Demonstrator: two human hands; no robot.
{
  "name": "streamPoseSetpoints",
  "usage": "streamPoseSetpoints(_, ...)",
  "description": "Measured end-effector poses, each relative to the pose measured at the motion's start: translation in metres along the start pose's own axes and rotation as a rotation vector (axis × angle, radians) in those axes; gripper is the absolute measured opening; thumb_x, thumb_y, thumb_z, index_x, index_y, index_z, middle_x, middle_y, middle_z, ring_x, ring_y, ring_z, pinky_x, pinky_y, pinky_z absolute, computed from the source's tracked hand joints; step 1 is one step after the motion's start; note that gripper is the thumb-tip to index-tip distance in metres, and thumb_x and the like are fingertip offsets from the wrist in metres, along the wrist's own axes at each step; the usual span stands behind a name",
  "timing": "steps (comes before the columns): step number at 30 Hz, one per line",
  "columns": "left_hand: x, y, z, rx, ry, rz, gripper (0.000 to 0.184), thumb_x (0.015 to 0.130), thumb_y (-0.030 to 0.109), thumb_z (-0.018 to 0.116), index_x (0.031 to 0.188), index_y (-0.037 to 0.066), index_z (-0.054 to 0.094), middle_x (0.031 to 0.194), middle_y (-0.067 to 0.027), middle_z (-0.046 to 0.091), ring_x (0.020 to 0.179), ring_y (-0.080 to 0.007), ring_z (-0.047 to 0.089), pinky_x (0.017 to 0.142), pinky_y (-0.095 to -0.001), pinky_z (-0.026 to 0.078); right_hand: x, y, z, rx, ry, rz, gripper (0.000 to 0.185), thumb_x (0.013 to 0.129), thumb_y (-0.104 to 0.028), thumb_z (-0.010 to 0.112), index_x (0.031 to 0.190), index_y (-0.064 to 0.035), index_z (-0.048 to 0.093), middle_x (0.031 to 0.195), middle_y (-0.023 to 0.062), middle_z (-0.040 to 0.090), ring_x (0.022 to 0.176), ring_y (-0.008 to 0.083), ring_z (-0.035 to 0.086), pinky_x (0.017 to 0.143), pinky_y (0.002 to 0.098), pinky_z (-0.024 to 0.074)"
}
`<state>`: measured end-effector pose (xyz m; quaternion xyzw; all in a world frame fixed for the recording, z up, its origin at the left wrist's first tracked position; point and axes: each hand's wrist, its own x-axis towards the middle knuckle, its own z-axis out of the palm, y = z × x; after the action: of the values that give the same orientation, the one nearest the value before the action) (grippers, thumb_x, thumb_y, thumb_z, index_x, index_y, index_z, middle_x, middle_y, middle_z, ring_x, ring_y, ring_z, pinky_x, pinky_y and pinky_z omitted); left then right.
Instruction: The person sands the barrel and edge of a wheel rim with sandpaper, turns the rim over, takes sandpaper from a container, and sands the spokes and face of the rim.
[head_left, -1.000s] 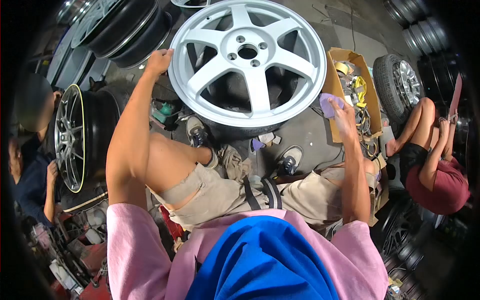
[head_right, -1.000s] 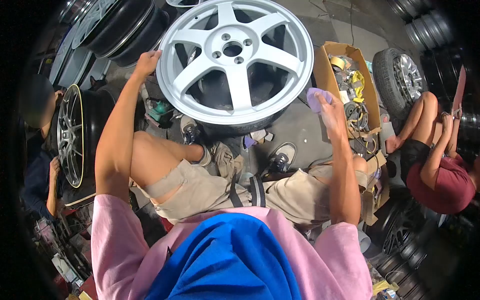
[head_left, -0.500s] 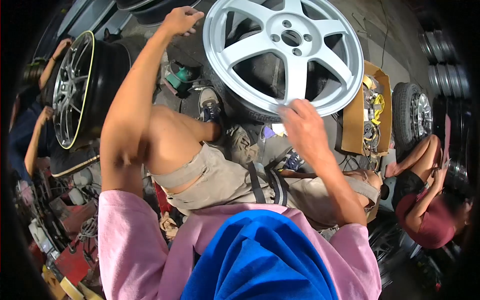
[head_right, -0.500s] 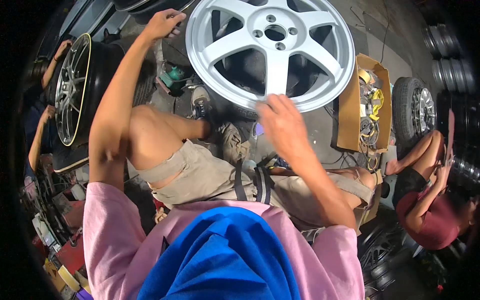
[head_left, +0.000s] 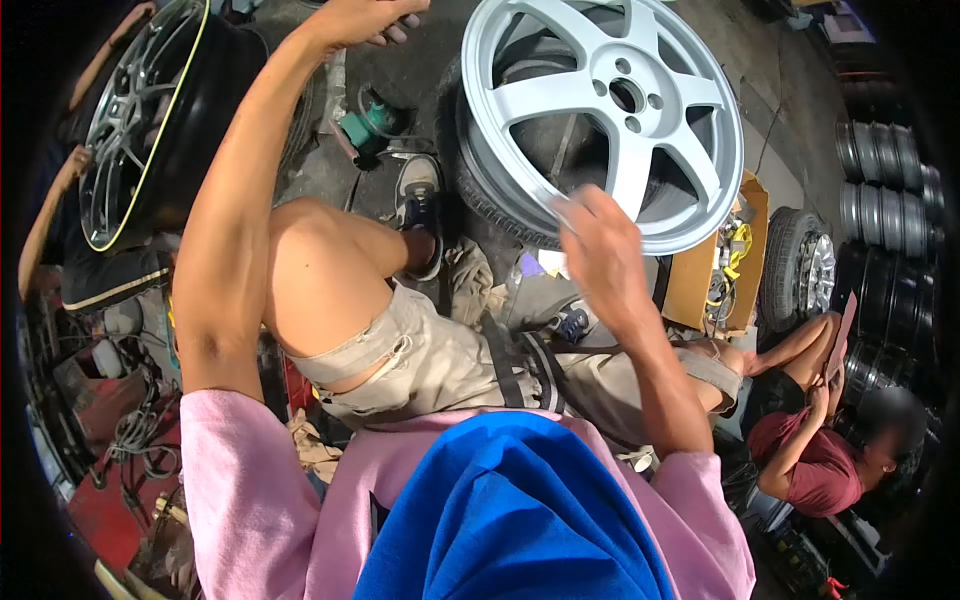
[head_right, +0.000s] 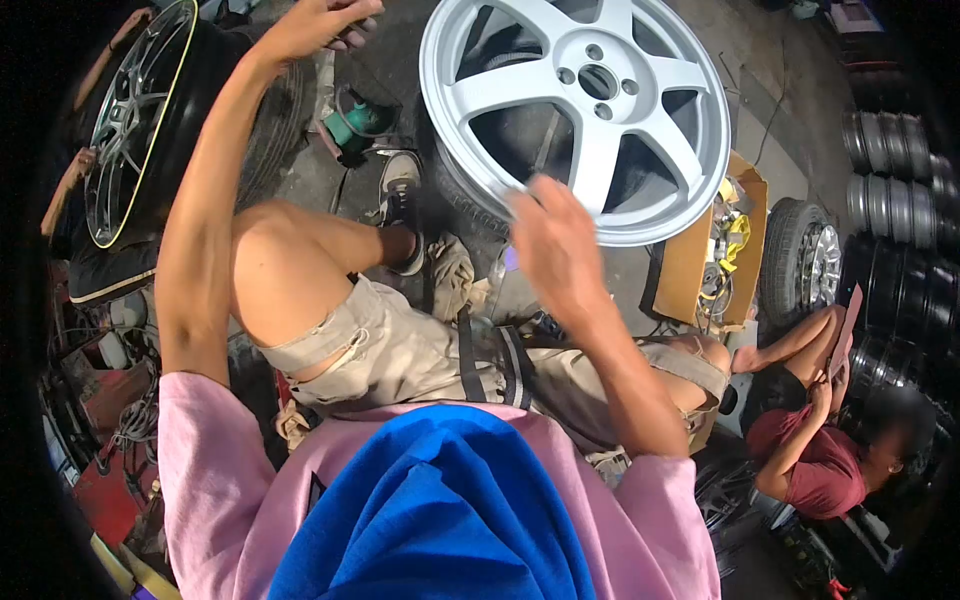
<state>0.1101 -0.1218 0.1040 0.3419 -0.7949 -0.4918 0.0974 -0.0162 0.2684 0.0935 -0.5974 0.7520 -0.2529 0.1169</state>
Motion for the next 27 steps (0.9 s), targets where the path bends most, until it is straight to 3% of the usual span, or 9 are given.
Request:
streamPoseSetpoints(5, -0.002, 0.010, 0.013, 0.043, -0.073, 0.076, 0.033, 0.103, 0.032, 0.065, 0.104, 0.000, 0.074, 0.091, -0.0071, 0.075, 0.075, -0.0125, 0.070, 0.065, -0.0278, 0.055, 0.053, -0.015, 0.031, -0.048, 0.072, -0.037, 0.021, 0.083, 0.000, 0.067, 0.103, 0.0001, 0.071, 0.088, 0.0183, 0.060, 0.089, 0.0403, 0.063, 0.080, 0.0503, 0.0525)
streamPoseSetpoints(7, -0.007, 0.014, 0.012, 0.109, -0.105, 0.102, 0.035, 0.101, 0.035, 0.067, 0.105, 0.001, 0.075, 0.094, -0.0110, 0.077, 0.080, -0.0206, 0.073, 0.071, -0.0345, 0.058, 0.039, -0.004, 0.013, -0.067, 0.024, -0.032, 0.020, 0.083, -0.001, 0.067, 0.103, -0.0005, 0.072, 0.089, 0.0178, 0.060, 0.091, 0.0403, 0.063, 0.081, 0.0501, 0.0526)
streamPoseSetpoints(8, -0.014, 0.007, 0.008, 0.151, -0.106, 0.174, 0.041, 0.105, 0.044, 0.063, 0.120, 0.007, 0.072, 0.103, -0.0012, 0.071, 0.085, -0.0091, 0.066, 0.075, -0.0255, 0.053, 0.016, 0.004, -0.007, -0.037, -0.045, -0.011, 0.020, 0.083, -0.002, 0.068, 0.103, -0.0012, 0.072, 0.090, 0.0173, 0.060, 0.093, 0.0399, 0.064, 0.082, 0.0503, 0.0526)
streamPoseSetpoints(13, -0.042, 0.036, -0.007, 0.114, -0.084, 0.185, 0.039, 0.105, 0.041, 0.062, 0.121, 0.007, 0.072, 0.103, -0.0009, 0.071, 0.089, -0.0090, 0.065, 0.082, -0.0241, 0.051, -0.027, 0.028, -0.032, -0.056, -0.052, 0.051, 0.022, 0.082, -0.004, 0.072, 0.104, -0.0039, 0.072, 0.095, 0.0160, 0.060, 0.096, 0.0387, 0.064, 0.085, 0.0508, 0.0520)
streamPoseSetpoints(18, -0.053, 0.065, 0.012, 0.061, -0.152, 0.230, 0.040, 0.107, 0.035, 0.061, 0.121, -0.001, 0.071, 0.101, -0.0043, 0.070, 0.092, -0.0105, 0.064, 0.086, -0.0268, 0.051, 0.051, -0.002, 0.024, 0.091, 0.128, -0.061, 0.024, 0.085, -0.004, 0.072, 0.108, -0.0051, 0.076, 0.091, 0.0137, 0.064, 0.084, 0.0331, 0.066, 0.074, 0.0427, 0.0539)
streamPoseSetpoints(21, -0.060, 0.080, 0.024, 0.133, -0.224, 0.197, 0.038, 0.107, 0.032, 0.062, 0.119, -0.002, 0.071, 0.099, -0.0049, 0.070, 0.092, -0.0113, 0.064, 0.086, -0.0277, 0.051, 0.067, -0.001, 0.009, 0.562, 0.097, 0.052, 0.022, 0.088, -0.007, 0.071, 0.109, -0.0056, 0.077, 0.085, 0.0136, 0.065, 0.075, 0.0263, 0.066, 0.070, 0.0363, 0.0538)
streamPoseSetpoints(23, -0.061, 0.078, 0.027, 0.126, -0.230, 0.199, 0.035, 0.106, 0.030, 0.063, 0.115, -0.003, 0.072, 0.096, -0.0048, 0.071, 0.091, -0.0118, 0.064, 0.087, -0.0279, 0.051, 0.047, 0.024, -0.013, 0.405, 0.279, 0.138, 0.019, 0.089, -0.006, 0.071, 0.107, -0.0058, 0.078, 0.082, 0.0089, 0.069, 0.073, 0.0195, 0.066, 0.067, 0.0348, 0.0534)
streamPoseSetpoints(25, -0.061, 0.077, 0.027, 0.263, -0.208, 0.258, 0.035, 0.106, 0.029, 0.063, 0.111, -0.004, 0.073, 0.094, -0.0042, 0.071, 0.092, -0.0120, 0.064, 0.087, -0.0285, 0.051, 0.020, 0.034, -0.040, 0.305, 0.251, 0.313, 0.013, 0.085, -0.003, 0.073, 0.098, -0.0029, 0.072, 0.083, 0.0104, 0.069, 0.075, 0.0213, 0.068, 0.069, 0.0343, 0.0545)
streamPoseSetpoints(27, -0.066, 0.084, 0.036, 0.292, -0.223, 0.220, 0.032, 0.105, 0.026, 0.064, 0.107, -0.004, 0.073, 0.093, -0.0055, 0.072, 0.092, -0.0125, 0.064, 0.087, -0.0304, 0.051, -0.005, 0.050, -0.037, 0.276, 0.100, 0.138, 0.015, 0.081, -0.004, 0.075, 0.095, -0.0028, 0.068, 0.097, 0.0114, 0.071, 0.085, 0.0262, 0.068, 0.077, 0.0364, 0.0549)
